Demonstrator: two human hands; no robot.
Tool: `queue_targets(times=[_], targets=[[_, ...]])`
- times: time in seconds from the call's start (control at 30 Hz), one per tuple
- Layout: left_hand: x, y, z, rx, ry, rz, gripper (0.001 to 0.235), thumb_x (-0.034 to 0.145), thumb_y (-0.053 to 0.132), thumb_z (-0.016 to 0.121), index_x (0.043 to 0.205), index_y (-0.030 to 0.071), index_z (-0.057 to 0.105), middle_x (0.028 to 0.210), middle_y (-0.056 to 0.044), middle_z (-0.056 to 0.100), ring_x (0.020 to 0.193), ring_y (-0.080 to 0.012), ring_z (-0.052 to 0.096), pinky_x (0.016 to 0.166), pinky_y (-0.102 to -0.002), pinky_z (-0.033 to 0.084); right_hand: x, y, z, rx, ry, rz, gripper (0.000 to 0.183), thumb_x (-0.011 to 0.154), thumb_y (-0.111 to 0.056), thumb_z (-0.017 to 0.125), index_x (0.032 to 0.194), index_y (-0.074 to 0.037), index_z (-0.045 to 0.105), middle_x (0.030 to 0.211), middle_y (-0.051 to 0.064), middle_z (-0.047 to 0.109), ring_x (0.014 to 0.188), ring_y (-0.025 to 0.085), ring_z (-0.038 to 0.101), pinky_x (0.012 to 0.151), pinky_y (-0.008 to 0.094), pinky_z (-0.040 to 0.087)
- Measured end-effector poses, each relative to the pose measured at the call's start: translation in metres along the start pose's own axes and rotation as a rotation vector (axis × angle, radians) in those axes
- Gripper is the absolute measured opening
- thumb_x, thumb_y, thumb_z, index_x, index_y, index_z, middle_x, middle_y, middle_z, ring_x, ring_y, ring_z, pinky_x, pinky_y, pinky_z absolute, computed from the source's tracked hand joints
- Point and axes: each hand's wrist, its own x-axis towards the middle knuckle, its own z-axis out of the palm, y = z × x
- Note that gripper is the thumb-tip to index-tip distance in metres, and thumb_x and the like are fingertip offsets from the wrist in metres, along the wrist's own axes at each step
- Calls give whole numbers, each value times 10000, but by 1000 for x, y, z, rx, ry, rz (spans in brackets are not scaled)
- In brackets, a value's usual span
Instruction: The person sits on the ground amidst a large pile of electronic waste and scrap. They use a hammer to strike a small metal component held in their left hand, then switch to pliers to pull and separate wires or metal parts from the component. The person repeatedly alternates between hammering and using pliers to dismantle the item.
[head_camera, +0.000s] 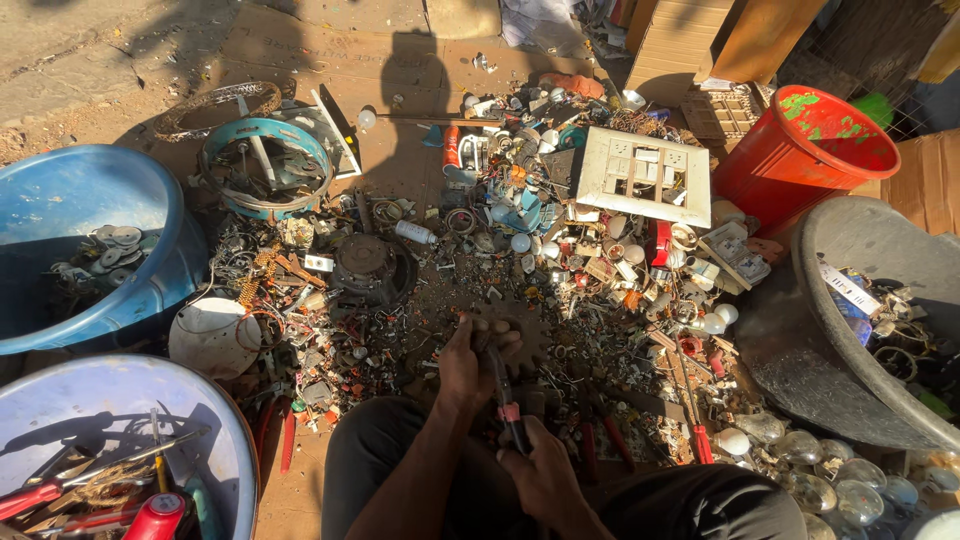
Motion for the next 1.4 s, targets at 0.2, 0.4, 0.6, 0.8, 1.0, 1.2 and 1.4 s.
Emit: queue_targets(times=[0.2,0.4,0.6,0.8,1.0,1.2,1.4], targets=[[-15,11,14,-7,-13,-77,447,1141,351,294,997,49,589,1014,-215,708,893,-362,731,846,-531,625,1,15,-4,28,185,-415,213,950,-86,672,1139,-44,583,1019,103,682,770,200,660,701,415,529],[-18,1,1,-42,178,-206,643,1114,511,146,1032,15,546,974,-272,682,776,-334,687,802,-512,644,6,23,-4,-21,212,-566,388,962,-35,612,1340,-37,526,992,131,639,753,234,628,678,435,515],[0,-1,-7,-17,154,-204,688,1128,555,162,1048,-8,548,859,-218,664,689,-317,647,684,-523,608,18,37,-4,-151,173,-444,242,971,-78,645,1193,-83,550,972,119,596,750,249,621,664,452,569],[-16,1,4,103,280,-275,766,1097,601,172,1072,-30,606,862,-211,699,739,-346,676,748,-555,605,20,28,-8,-369,104,-302,267,956,-82,704,1172,-62,548,985,152,552,833,329,566,716,538,464],[-17,6,2,98,244,-282,789,1068,631,151,1050,-24,589,918,-233,690,814,-366,703,845,-553,612,26,31,-6,-219,58,-135,225,968,-125,712,1142,-85,576,906,107,595,759,271,601,695,538,451],[-8,-7,-7,175,168,-323,753,1096,589,241,1125,-51,637,987,-189,634,905,-345,687,895,-539,629,48,33,-11,196,281,-30,332,951,-148,798,1203,-28,620,820,181,588,672,330,566,651,495,515],[-15,-38,6,446,-23,-343,702,1100,543,253,1227,-25,646,1108,-149,654,1007,-264,640,929,-446,564,72,11,-39,42,363,-285,442,788,-146,879,1127,-51,612,888,22,627,786,126,632,692,317,539]])
